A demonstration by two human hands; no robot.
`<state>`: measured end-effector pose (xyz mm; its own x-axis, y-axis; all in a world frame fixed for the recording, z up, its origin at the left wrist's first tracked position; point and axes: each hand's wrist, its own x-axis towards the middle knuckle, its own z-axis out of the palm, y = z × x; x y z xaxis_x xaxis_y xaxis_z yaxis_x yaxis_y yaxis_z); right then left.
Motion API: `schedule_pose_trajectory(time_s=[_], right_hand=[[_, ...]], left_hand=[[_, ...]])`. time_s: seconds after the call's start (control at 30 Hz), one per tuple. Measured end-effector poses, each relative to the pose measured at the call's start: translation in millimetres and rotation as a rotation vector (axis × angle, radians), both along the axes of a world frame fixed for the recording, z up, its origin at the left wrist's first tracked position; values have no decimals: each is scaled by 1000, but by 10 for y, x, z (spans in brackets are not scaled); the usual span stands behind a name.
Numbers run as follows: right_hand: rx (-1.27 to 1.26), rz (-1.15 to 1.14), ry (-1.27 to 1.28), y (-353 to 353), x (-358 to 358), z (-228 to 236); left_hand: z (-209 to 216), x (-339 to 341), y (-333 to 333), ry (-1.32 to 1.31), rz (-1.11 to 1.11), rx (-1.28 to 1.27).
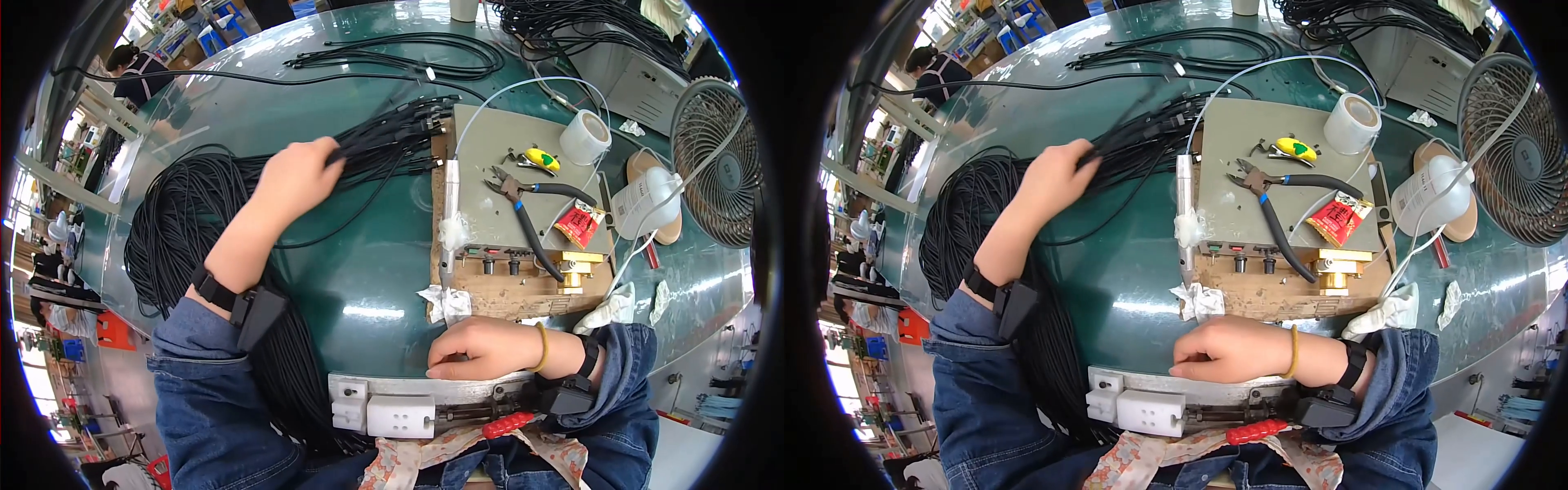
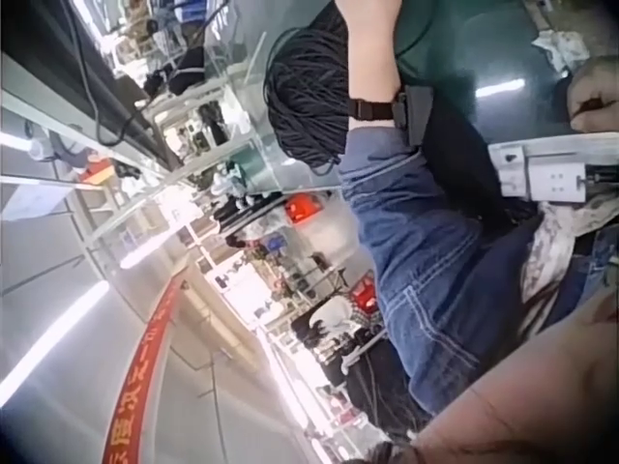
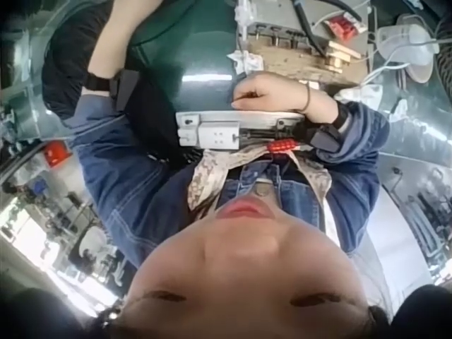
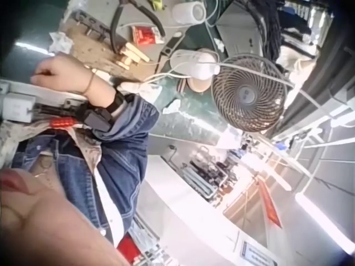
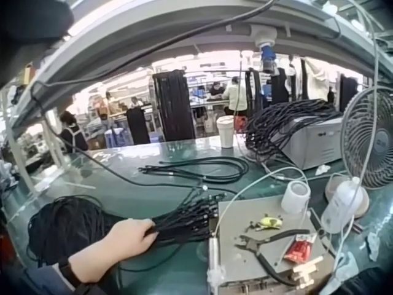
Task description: Assembling and processing bundles of black cables using a workstation machine.
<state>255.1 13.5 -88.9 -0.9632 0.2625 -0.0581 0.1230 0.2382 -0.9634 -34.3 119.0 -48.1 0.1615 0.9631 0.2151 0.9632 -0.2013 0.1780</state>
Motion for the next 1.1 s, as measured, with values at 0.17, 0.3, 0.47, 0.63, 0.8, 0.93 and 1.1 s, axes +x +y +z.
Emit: schedule_pose_trajectory(time_s=[0.17, 0.3, 0.47, 0.63, 0.8, 0.93, 1.1], right_hand=[[-33, -23, 9, -30, -4, -13], [-93, -67, 20, -13, 5, -39], [-5, -311, 109, -42, 47, 7], [71, -568, 324, -76, -30, 96], [310, -577, 501, -47, -3, 89], [384, -484, 433, 0, 67, 87], [37, -584, 128, -73, 34, 12]], left_hand=[[116, 197, -45, 34, -99, 238], [471, 267, -231, -182, -95, 407], [304, 452, -821, -277, -461, 292], [-12, 520, -1229, -231, -788, 255], [-85, 516, -1267, -109, -855, 228], [-261, 532, -1265, -160, -841, 220], [-289, 607, -1295, -164, -819, 51]])
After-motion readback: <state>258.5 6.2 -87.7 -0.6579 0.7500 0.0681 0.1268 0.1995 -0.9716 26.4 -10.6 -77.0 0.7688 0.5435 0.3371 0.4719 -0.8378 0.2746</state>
